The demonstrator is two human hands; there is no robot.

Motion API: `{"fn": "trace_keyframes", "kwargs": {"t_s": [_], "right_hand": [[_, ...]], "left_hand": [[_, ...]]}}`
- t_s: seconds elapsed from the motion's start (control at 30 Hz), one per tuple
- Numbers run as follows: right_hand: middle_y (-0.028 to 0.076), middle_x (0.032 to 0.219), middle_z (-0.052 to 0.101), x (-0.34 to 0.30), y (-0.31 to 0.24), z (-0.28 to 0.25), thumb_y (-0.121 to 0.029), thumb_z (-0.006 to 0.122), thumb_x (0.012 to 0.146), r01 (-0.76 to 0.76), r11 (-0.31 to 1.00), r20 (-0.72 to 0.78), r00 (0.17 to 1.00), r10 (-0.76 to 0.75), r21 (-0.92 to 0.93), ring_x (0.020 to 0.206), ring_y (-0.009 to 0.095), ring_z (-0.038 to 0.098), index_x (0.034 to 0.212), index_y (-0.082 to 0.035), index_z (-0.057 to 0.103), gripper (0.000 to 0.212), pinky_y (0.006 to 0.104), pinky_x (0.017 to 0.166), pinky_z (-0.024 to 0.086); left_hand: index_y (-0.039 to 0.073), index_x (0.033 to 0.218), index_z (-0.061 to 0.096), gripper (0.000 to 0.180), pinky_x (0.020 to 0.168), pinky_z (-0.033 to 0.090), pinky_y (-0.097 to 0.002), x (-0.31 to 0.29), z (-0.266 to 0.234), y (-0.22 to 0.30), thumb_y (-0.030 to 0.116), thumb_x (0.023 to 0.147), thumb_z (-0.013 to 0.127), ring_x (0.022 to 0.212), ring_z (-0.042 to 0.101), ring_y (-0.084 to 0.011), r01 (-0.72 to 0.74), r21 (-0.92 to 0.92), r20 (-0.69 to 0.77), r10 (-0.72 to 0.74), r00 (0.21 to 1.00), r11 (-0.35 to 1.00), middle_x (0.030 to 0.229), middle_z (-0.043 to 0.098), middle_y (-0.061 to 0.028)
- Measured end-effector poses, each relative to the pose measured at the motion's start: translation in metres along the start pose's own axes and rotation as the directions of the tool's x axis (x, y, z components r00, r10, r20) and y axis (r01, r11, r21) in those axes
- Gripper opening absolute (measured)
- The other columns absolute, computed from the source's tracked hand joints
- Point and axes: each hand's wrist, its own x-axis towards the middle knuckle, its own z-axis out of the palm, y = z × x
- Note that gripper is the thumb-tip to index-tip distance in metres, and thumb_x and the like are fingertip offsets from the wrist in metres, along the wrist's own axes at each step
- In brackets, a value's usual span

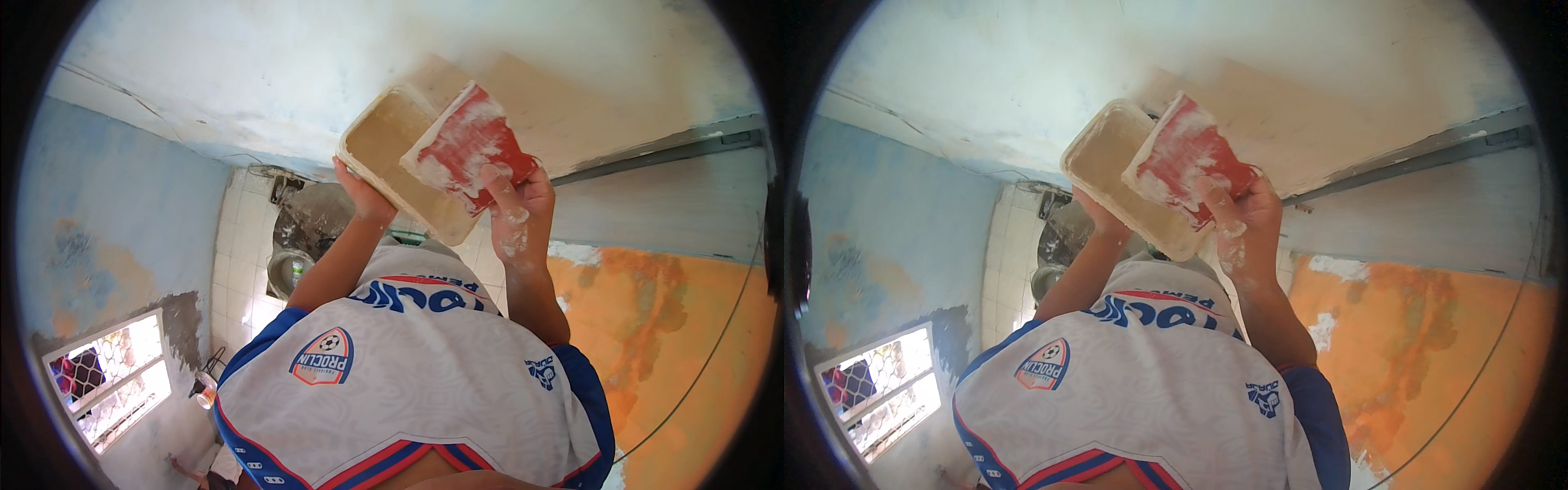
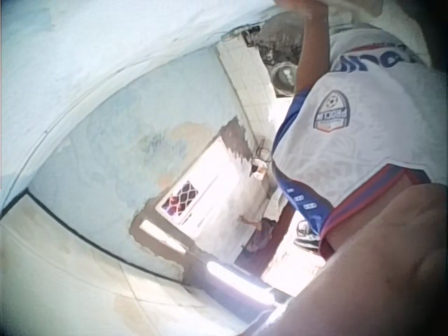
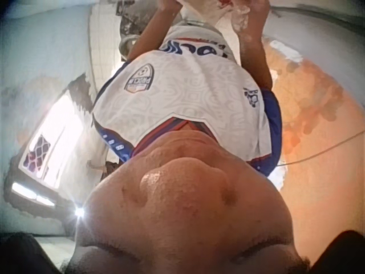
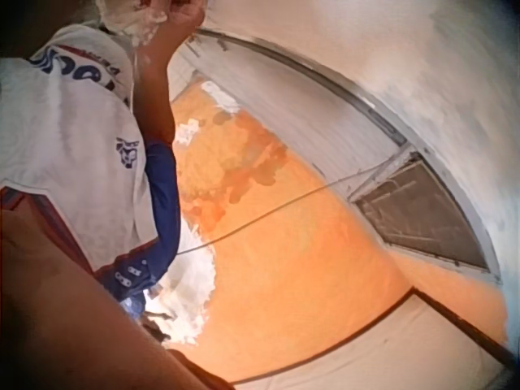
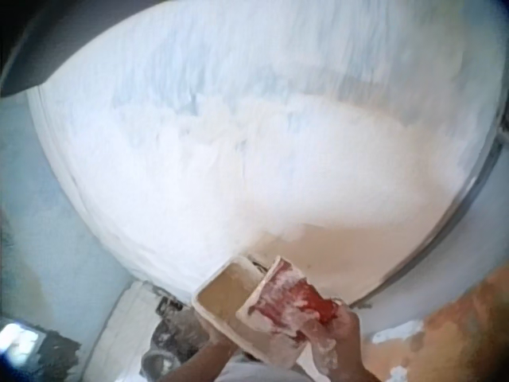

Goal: The person applies plaster to a section of the ceiling using a spreader while holding a container of the material.

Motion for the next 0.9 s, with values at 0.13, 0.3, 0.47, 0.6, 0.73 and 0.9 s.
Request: {"fn": "trace_keyframes", "kwargs": {"t_s": [0.13, 0.3, 0.47, 0.6, 0.73, 0.9], "right_hand": [[0.008, 0.115, 0.067, 0.006, -0.008, 0.000, -0.004, 0.075, 0.093, 0.036, 0.990, -0.067, 0.997, -0.028, 0.133, 0.102, 0.014, 0.065, 0.117, -0.001, 0.060, 0.028, 0.0328, 0.093, 0.053], [0.012, 0.122, 0.067, 0.017, -0.026, -0.019, -0.005, 0.070, 0.096, 0.153, 0.964, -0.103, 0.986, -0.133, 0.218, 0.111, 0.023, 0.067, 0.122, -0.001, 0.059, 0.028, 0.0416, 0.096, 0.055], [0.005, 0.117, 0.067, 0.029, -0.087, -0.032, -0.002, 0.072, 0.093, 0.497, 0.854, -0.237, 0.858, -0.456, 0.154, 0.104, 0.014, 0.064, 0.122, -0.003, 0.060, 0.031, 0.0324, 0.091, 0.053], [0.007, 0.111, 0.070, 0.043, -0.168, -0.035, -0.002, 0.069, 0.096, 0.818, 0.571, -0.248, 0.568, -0.785, 0.065, 0.090, 0.018, 0.069, 0.118, -0.002, 0.063, 0.023, 0.0354, 0.069, 0.058], [0.007, 0.112, 0.070, 0.066, -0.232, -0.038, 0.002, 0.068, 0.096, 0.971, 0.210, -0.255, 0.177, -0.951, -0.111, 0.090, 0.016, 0.069, 0.122, 0.001, 0.061, 0.027, 0.0348, 0.073, 0.057], [0.016, 0.118, 0.070, 0.120, -0.248, -0.049, 0.008, 0.064, 0.094, 0.735, -0.416, 0.279, -0.311, -0.908, -0.536, 0.108, 0.031, 0.070, 0.114, 0.006, 0.063, 0.020, 0.0381, 0.096, 0.056]], "left_hand": [[0.018, 0.157, 0.041, 0.086, 0.117, 0.041, -0.0469, -0.001, -0.001, -0.001, 0.076, 0.099, 0.015, 0.143, 0.047, -0.0305, 0.038, -0.058, -0.076, -0.042, 0.996, 0.998, 0.156, 0.048, -0.0075], [0.018, 0.158, 0.038, 0.082, 0.119, 0.039, -0.0496, -0.007, 0.017, -0.005, 0.073, 0.100, 0.020, 0.144, 0.045, -0.0321, 0.092, -0.078, -0.065, -0.097, 0.993, 0.993, 0.158, 0.046, -0.0078], [0.018, 0.158, 0.037, 0.076, 0.115, 0.044, -0.0520, -0.012, 0.015, -0.015, 0.067, 0.101, 0.027, 0.138, 0.052, -0.0338, 0.025, -0.136, 0.110, -0.010, 0.994, 0.990, 0.154, 0.049, -0.0073], [0.019, 0.158, 0.037, 0.077, 0.117, 0.041, -0.0498, -0.011, 0.000, -0.018, 0.070, 0.101, 0.029, 0.142, 0.045, -0.0326, 0.122, -0.253, 0.172, -0.080, 0.982, 0.960, 0.158, 0.043, -0.0068], [0.020, 0.158, 0.038, 0.078, 0.119, 0.038, -0.0483, -0.016, 0.007, -0.020, 0.072, 0.100, 0.030, 0.146, 0.042, -0.0316, 0.041, -0.181, 0.052, -0.032, 0.998, 0.983, 0.161, 0.040, -0.0063], [0.020, 0.159, 0.037, 0.081, 0.119, 0.038, -0.0472, -0.012, -0.003, -0.024, 0.075, 0.099, 0.030, 0.146, 0.041, -0.0326, 0.030, -0.162, 0.062, -0.020, 0.998, 0.986, 0.162, 0.038, -0.0076]]}}
